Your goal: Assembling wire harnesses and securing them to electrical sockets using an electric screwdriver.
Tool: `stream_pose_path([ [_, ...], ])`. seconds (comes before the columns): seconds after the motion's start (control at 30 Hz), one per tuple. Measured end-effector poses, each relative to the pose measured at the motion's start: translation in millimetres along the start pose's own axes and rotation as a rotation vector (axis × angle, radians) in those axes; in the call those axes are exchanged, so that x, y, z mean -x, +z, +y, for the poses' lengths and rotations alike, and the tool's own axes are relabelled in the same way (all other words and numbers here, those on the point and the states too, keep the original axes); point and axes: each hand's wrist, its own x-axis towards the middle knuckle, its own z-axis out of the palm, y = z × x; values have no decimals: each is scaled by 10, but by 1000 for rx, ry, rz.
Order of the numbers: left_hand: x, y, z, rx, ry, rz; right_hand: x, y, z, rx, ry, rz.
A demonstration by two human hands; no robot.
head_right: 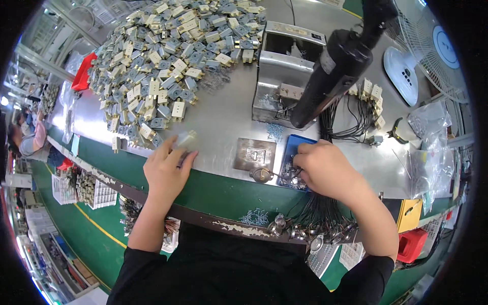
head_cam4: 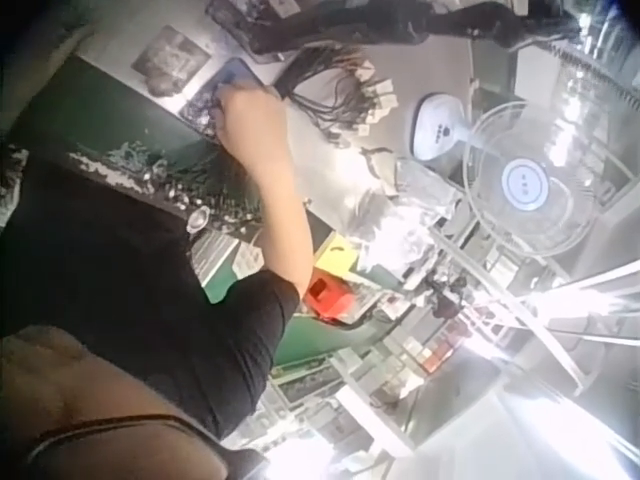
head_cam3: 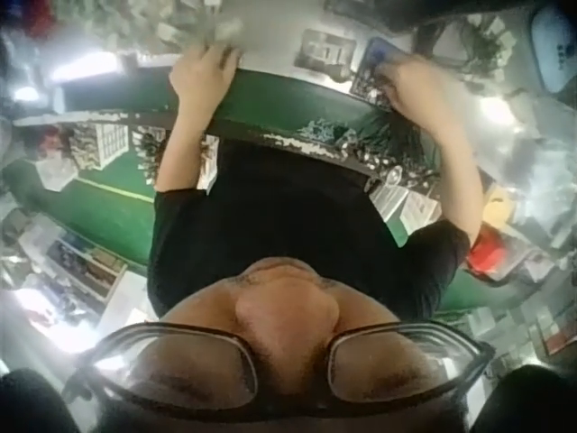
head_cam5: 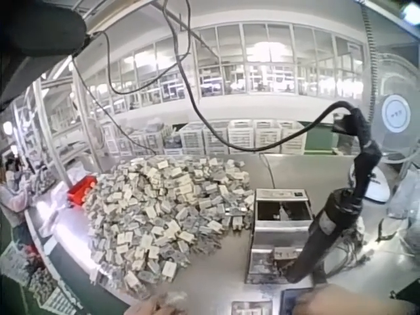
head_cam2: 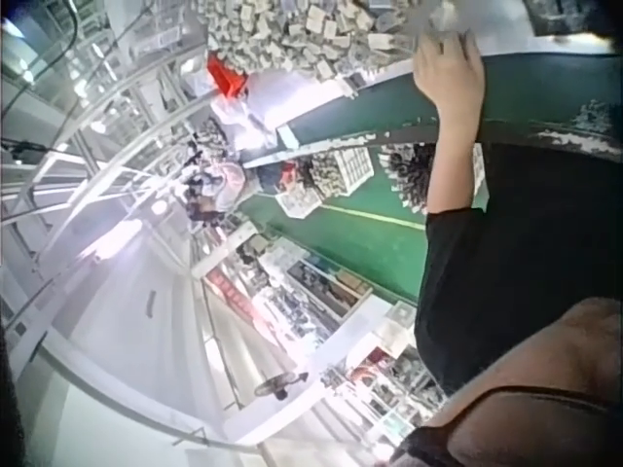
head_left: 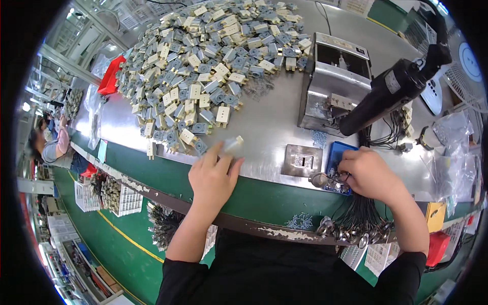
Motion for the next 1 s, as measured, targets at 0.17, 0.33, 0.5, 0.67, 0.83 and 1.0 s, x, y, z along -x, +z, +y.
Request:
stream_pose_path([
  [0.17,-38,64,66,223,-133,-104,4,-23,-14,-68,-25,0],
  [0.33,-177,-54,71,406,-106,-269,59,-46,4,-152,-34,87],
  [0.5,-109,26,12,896,-373,-309,37,-120,36,-266,41,76],
  [0.67,-250,32,-21,2007,-852,-274,48,-137,42,-415,91,188],
  [0.83,-334,19,216,1833,-716,-218,64,-215,73,-311,21,247],
  [1.0,-438,20,389,1785,-390,-551,90,-225,75,-401,10,317],
])
